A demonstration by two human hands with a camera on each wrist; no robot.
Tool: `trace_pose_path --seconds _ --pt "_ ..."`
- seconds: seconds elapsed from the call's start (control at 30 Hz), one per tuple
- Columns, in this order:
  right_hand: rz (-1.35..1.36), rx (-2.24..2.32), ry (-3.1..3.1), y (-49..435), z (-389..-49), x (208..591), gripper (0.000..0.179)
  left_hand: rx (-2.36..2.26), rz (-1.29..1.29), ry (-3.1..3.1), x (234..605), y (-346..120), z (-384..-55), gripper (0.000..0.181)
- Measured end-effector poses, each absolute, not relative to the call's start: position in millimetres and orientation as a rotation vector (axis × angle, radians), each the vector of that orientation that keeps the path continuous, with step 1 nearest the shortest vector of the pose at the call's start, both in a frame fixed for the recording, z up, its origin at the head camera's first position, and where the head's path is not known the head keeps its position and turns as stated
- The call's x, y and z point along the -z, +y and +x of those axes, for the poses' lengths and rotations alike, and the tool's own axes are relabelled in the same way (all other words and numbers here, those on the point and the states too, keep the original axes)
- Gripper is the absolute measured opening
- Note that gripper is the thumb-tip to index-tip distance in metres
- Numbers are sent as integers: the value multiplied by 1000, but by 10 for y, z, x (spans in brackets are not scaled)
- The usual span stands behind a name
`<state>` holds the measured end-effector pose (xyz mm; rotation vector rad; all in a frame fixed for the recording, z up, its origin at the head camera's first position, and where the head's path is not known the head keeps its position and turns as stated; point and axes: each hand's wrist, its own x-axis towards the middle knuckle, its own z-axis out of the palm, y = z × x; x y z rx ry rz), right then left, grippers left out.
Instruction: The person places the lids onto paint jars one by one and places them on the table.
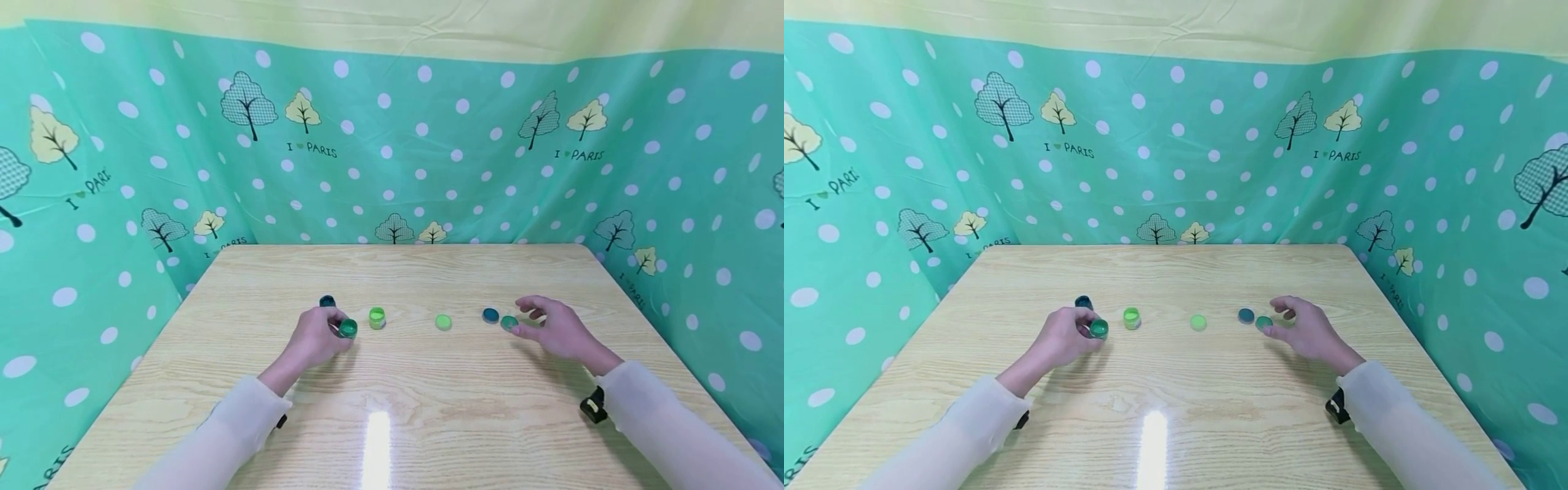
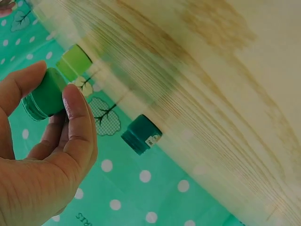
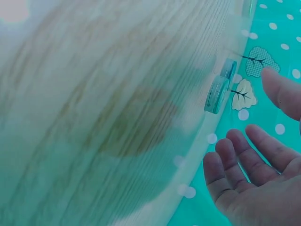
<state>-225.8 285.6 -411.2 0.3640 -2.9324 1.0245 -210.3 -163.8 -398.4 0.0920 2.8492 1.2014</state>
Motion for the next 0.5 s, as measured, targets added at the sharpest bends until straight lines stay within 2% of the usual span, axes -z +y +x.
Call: trace_pose_path --seconds 0.5 --pt "210 -1050 -3012 2769 -2324 4161 55 -1237 119 2829 3970 -1603 -2029 30"
